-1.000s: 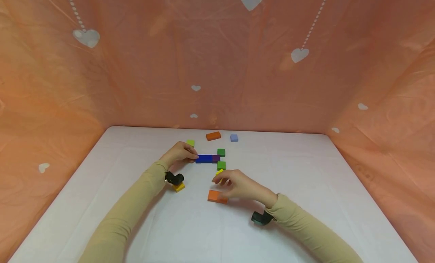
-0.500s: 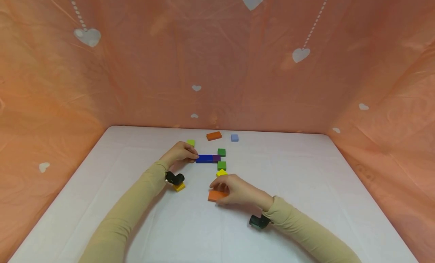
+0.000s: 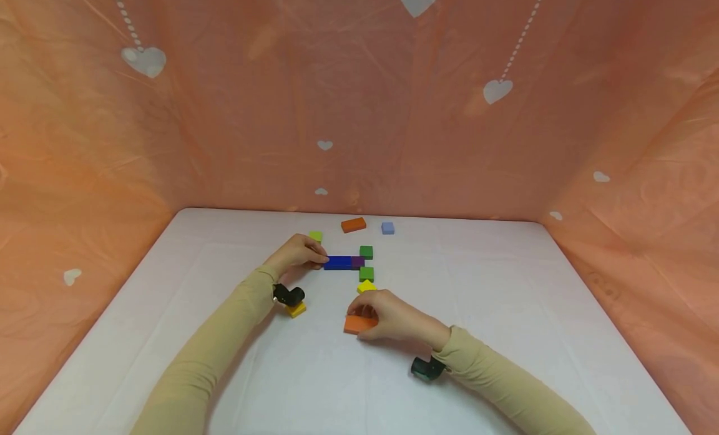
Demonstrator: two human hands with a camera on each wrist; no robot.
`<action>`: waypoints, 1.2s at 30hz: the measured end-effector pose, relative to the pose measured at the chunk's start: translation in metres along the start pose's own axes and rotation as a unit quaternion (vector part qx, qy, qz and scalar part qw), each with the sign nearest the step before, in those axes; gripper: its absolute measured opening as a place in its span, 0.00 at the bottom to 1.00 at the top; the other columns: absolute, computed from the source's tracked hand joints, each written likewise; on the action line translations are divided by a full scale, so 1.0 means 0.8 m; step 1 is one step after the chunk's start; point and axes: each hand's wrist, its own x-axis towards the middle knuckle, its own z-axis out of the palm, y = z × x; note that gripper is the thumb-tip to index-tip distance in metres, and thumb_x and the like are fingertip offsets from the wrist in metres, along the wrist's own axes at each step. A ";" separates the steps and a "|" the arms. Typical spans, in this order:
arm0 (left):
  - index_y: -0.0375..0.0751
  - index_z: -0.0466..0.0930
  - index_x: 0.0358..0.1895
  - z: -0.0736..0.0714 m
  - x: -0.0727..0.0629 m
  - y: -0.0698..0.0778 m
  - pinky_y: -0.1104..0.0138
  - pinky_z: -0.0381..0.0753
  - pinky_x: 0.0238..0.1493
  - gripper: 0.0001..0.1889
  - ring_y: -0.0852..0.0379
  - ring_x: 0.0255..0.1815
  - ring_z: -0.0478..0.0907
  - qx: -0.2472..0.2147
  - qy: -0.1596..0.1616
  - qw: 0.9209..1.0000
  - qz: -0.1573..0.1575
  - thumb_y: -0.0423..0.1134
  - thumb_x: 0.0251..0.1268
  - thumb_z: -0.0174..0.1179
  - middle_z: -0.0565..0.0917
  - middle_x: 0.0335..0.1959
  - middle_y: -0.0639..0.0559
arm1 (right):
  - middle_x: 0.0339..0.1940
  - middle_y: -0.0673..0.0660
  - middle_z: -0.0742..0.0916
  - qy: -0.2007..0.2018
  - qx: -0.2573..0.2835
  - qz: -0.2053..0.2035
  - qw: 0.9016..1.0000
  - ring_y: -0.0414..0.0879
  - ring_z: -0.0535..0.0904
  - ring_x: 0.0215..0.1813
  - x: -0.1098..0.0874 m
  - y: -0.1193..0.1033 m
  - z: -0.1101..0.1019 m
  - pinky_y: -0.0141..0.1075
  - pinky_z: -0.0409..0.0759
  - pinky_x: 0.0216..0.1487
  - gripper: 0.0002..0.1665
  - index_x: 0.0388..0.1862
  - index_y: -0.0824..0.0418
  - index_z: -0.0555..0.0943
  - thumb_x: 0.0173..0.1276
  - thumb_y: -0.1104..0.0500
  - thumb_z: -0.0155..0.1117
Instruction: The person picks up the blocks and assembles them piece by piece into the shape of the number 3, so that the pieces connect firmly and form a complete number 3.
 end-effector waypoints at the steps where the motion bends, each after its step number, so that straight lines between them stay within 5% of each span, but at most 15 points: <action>1: 0.28 0.82 0.44 0.000 0.000 0.000 0.70 0.82 0.35 0.11 0.58 0.27 0.78 0.001 0.000 1.000 0.000 0.31 0.61 0.64 0.81 0.34 0.44 | 0.40 0.45 0.82 0.000 -0.002 0.000 1.000 0.37 0.75 0.41 0.000 0.000 0.000 0.29 0.77 0.45 0.21 0.49 0.59 0.81 0.55 0.60 0.75; 36: 0.28 0.81 0.42 0.000 -0.004 0.001 0.67 0.84 0.36 0.10 0.58 0.27 0.80 -0.013 -0.002 1.000 0.000 0.29 0.60 0.65 0.82 0.32 0.45 | 0.44 0.51 0.84 0.035 -0.030 -0.052 0.998 0.41 0.76 0.44 0.052 -0.001 -0.013 0.30 0.77 0.48 0.19 0.48 0.61 0.82 0.58 0.63 0.73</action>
